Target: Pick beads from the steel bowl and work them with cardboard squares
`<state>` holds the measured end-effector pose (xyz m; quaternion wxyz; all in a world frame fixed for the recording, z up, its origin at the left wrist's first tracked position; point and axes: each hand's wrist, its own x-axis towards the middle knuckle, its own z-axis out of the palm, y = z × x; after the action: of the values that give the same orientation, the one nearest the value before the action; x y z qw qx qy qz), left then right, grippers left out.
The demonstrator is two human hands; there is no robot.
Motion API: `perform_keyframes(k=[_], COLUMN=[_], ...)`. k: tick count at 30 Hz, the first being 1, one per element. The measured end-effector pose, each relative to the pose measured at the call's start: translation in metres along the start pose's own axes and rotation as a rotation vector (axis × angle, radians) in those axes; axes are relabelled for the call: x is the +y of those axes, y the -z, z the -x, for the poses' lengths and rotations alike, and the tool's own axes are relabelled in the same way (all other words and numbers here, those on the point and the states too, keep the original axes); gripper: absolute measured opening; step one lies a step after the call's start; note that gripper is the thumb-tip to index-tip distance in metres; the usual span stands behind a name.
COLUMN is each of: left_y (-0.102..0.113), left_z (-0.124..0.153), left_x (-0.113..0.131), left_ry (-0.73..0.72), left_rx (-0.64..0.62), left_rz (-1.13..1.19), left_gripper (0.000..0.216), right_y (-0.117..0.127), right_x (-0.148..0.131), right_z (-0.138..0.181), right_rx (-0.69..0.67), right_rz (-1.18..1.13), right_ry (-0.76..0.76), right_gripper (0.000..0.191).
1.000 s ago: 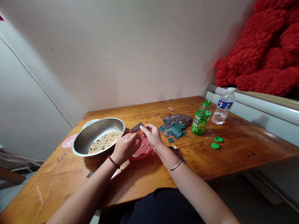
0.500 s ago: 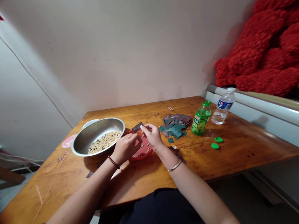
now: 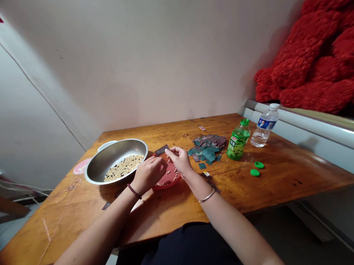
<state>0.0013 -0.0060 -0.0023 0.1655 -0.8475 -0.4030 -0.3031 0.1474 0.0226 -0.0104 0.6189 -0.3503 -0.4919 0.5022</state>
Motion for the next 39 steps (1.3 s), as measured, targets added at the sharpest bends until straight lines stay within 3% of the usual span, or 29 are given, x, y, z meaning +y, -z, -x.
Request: perform_keyframes(k=[6, 15, 19, 23, 27, 32, 39], left_y=[0.005, 0.003, 0.005, 0.009, 0.012, 0.014, 0.012], left_z=[-0.002, -0.002, -0.003, -0.002, -0.002, -0.003, -0.003], left_x=[-0.001, -0.004, -0.002, -0.002, -0.002, 0.000, -0.001], left_ry=[0.053, 0.027, 0.087, 0.210, 0.266, 0.304, 0.308], left_rx=[0.014, -0.009, 0.044, 0.210, 0.302, 0.305, 0.294], left_rz=[-0.004, -0.055, -0.060, -0.039, 0.001, -0.004, -0.013], left_gripper=[0.005, 0.003, 0.005, 0.006, 0.006, 0.008, 0.010], right_y=[-0.001, -0.004, -0.001, 0.001, 0.000, -0.001, -0.002], right_x=[-0.004, -0.002, 0.000, 0.000, -0.002, -0.001, 0.000], right_z=[0.001, 0.003, 0.001, -0.001, 0.001, 0.002, 0.002], right_rx=[-0.018, -0.146, -0.047, 0.040, -0.012, -0.074, -0.166], right_rz=[0.013, 0.061, 0.084, 0.076, 0.087, 0.095, 0.114], right_ry=[-0.022, -0.002, -0.007, -0.063, -0.035, 0.023, -0.017], right_gripper=[0.028, 0.019, 0.020, 0.022, 0.021, 0.015, 0.011])
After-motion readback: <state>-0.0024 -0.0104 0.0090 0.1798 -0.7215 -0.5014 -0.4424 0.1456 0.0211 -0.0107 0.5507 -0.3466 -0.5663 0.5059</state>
